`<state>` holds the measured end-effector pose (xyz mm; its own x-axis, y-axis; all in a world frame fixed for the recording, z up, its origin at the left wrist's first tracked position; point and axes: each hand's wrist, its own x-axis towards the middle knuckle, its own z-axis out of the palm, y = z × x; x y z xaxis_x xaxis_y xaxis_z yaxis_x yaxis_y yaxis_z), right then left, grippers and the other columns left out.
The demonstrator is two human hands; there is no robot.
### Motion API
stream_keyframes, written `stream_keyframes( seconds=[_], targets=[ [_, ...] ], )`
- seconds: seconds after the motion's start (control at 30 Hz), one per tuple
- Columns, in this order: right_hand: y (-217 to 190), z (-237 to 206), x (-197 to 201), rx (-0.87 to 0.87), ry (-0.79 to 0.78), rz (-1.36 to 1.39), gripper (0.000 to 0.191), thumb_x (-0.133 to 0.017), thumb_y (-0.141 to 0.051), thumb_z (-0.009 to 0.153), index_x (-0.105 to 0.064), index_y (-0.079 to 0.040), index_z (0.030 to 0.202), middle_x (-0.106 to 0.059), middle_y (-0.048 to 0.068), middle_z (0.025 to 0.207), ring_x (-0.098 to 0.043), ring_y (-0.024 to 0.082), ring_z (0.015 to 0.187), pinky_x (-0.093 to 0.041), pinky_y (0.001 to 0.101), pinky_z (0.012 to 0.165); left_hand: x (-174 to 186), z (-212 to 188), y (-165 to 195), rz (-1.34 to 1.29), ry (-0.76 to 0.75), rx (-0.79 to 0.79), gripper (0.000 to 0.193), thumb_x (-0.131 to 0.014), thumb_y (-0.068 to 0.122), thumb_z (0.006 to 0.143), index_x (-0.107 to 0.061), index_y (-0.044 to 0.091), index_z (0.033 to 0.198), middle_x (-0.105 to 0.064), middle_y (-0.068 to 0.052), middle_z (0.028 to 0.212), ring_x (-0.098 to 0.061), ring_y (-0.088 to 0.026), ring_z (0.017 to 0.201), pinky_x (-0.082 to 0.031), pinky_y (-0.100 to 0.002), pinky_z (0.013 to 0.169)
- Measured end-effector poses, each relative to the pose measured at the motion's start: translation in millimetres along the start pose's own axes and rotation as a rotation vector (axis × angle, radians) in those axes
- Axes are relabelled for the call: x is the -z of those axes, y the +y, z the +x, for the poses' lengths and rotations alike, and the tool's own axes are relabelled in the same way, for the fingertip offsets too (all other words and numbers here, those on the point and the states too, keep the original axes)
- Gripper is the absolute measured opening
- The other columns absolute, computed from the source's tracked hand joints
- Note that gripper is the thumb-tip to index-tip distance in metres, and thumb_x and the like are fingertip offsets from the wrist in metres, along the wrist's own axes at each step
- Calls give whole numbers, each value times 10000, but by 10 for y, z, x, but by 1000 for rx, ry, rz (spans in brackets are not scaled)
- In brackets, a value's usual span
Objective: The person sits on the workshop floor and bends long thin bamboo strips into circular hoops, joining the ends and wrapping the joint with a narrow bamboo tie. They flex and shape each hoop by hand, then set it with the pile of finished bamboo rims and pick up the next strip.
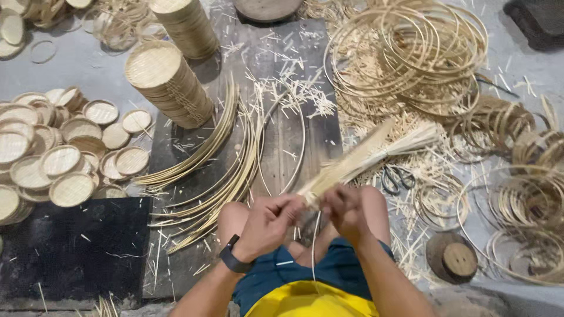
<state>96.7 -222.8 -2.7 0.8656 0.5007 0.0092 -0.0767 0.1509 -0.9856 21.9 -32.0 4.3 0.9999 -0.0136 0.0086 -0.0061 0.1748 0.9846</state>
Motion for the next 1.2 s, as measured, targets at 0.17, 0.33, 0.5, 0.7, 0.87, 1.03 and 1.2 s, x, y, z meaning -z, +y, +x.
stream_keyframes(
  seconds=[0.17, 0.33, 0.5, 0.7, 0.87, 1.03, 1.2],
  targets=[
    [249, 513, 27, -226, -525, 652, 137, -689, -112, 1037, -673, 5, 968, -515, -33, 696, -453, 19, 564, -313, 214, 462, -289, -78, -60, -27, -191, 160, 221, -598, -34, 959, -691, -37, 1158, -741, 15, 969, -668, -31, 908, -549, -208, 791],
    [-94, 552, -103, -260, -274, 262, 243, -618, -210, 1051, -716, 9, 1088, -671, -26, 799, -606, 32, 711, -479, 190, 616, -156, -41, 12, 251, -82, 12, 184, -684, 25, 949, -765, -22, 1107, -750, -57, 794, -594, -56, 699, -491, -245, 579],
    [-350, 18, 8, 137, -163, -575, 340, -750, -116, 861, -743, -70, 1198, -744, 23, 783, -609, 91, 586, -499, 269, 548, 19, 65, 49, 600, 48, -191, 87, -700, 54, 966, -753, 9, 1019, -733, -75, 774, -690, -81, 672, -530, -259, 588],
    [-129, -149, 54, 425, -106, -471, 143, -798, -85, 899, -740, -72, 1029, -675, 38, 780, -590, 87, 674, -451, 247, 602, -81, 158, -171, 529, 123, -126, 343, -687, 44, 907, -750, 56, 1243, -683, -78, 701, -586, -113, 590, -446, -274, 519],
    [60, -81, -204, 70, -68, -46, 210, -710, -97, 963, -663, -48, 1162, -641, 36, 810, -589, 99, 689, -493, 245, 627, 162, 10, -415, 174, 283, -24, 349, -662, 73, 999, -680, 7, 1341, -679, 0, 784, -572, -48, 695, -485, -221, 605],
    [58, 58, -433, 414, -309, -385, 479, -828, -107, 784, -680, -1, 1227, -615, 55, 828, -577, 146, 695, -482, 266, 627, 353, -204, -560, 303, 241, -150, 376, -625, 22, 996, -651, -2, 1370, -693, 20, 861, -611, -38, 751, -509, -203, 659],
    [116, 47, -436, 481, -254, -419, 170, -704, 12, 877, -662, -33, 1035, -647, 49, 894, -644, 141, 765, -508, 263, 663, 375, -236, -492, 203, 295, -37, 363, -627, 78, 1011, -662, 13, 1366, -678, 33, 803, -560, -27, 692, -462, -190, 589]
  ],
)
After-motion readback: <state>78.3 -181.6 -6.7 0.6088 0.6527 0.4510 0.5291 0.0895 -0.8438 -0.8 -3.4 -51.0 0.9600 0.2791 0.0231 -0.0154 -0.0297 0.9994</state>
